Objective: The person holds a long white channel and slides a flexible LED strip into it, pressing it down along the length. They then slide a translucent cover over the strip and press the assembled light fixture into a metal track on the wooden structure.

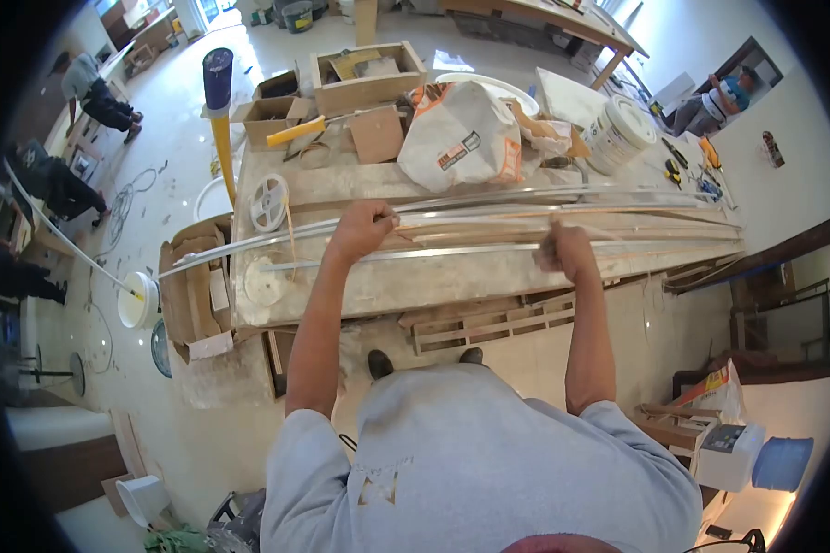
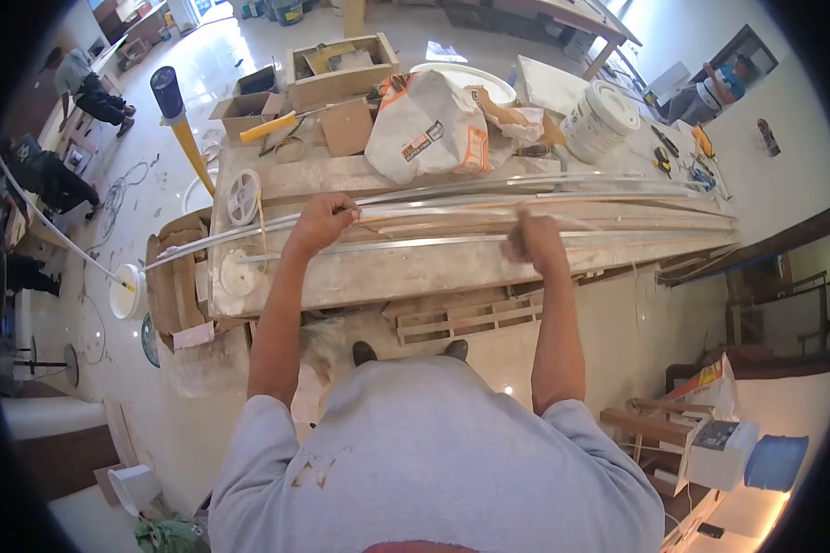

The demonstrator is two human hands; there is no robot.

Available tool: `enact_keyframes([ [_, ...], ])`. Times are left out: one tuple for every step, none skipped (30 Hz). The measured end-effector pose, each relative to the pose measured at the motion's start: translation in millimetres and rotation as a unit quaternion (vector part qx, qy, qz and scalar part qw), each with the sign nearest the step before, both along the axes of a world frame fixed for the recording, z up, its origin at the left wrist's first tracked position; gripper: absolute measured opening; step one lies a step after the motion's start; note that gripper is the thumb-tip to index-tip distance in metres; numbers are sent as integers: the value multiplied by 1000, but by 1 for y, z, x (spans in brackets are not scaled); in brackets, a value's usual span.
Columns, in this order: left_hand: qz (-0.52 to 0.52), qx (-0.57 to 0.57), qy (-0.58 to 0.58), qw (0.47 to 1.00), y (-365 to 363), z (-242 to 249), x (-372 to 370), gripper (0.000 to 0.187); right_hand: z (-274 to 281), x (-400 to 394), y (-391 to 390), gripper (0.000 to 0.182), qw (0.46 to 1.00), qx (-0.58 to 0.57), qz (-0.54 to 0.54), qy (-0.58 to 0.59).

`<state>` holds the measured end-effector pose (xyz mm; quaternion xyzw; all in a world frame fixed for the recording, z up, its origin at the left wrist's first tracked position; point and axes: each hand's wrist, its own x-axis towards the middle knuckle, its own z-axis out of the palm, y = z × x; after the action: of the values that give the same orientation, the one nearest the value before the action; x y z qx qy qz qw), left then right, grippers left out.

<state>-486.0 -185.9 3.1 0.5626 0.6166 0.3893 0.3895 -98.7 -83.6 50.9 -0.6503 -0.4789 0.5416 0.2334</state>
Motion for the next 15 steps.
enact_keyframes([
  [29, 14, 59, 998, 3, -3, 1, 17, 19, -34, -25, 39, 986, 120, 54, -105],
  [35, 11, 57, 998, 1, 2, 5, 17, -15, -31, -18, 26, 858, 397, 170, -280],
  [30, 2, 52, 998, -2, 12, 10, 17, -5, -49, -26, 29, 779, 535, 210, -251],
  [22, -7, 48, 999, -4, 19, 15, 17, 6, -75, -38, 36, 679, 660, 241, -213],
  [24, -8, 50, 998, -3, 20, 19, 17, 6, -90, -42, 36, 671, 650, 289, -210],
  [0, -4, 35, 999, -2, 21, 23, 18, 6, -100, -44, 37, 660, 640, 335, -207],
  [-22, 0, 21, 1000, 0, 24, 26, 19, -5, -106, -38, 37, 660, 641, 334, -204],
  [-19, 1, 24, 1000, -2, 31, 31, 19, -25, -111, -29, 31, 689, 577, 377, -224],
  [32, 49, 14, 998, -7, 41, 36, 20, -41, -114, -21, 25, 713, 508, 419, -242],
  [85, 96, 3, 992, -13, 46, 40, 22, -41, -114, -18, 20, 730, 512, 406, -199],
  [90, 98, 4, 991, -19, 44, 42, 22, -41, -110, -14, 20, 728, 515, 409, -195],
  [237, 138, 19, 962, -26, 40, 44, 21, -40, -104, -11, 20, 738, 486, 418, -211],
  [376, 173, 34, 910, -35, 33, 47, 21, -37, -99, -9, 20, 748, 456, 426, -226],
  [379, 172, 35, 908, -45, 23, 53, 21, -42, -93, -4, 20, 747, 456, 429, -224],
  [412, 145, 15, 900, -55, 9, 60, 22, -49, -87, 2, 20, 737, 459, 445, -220],
])
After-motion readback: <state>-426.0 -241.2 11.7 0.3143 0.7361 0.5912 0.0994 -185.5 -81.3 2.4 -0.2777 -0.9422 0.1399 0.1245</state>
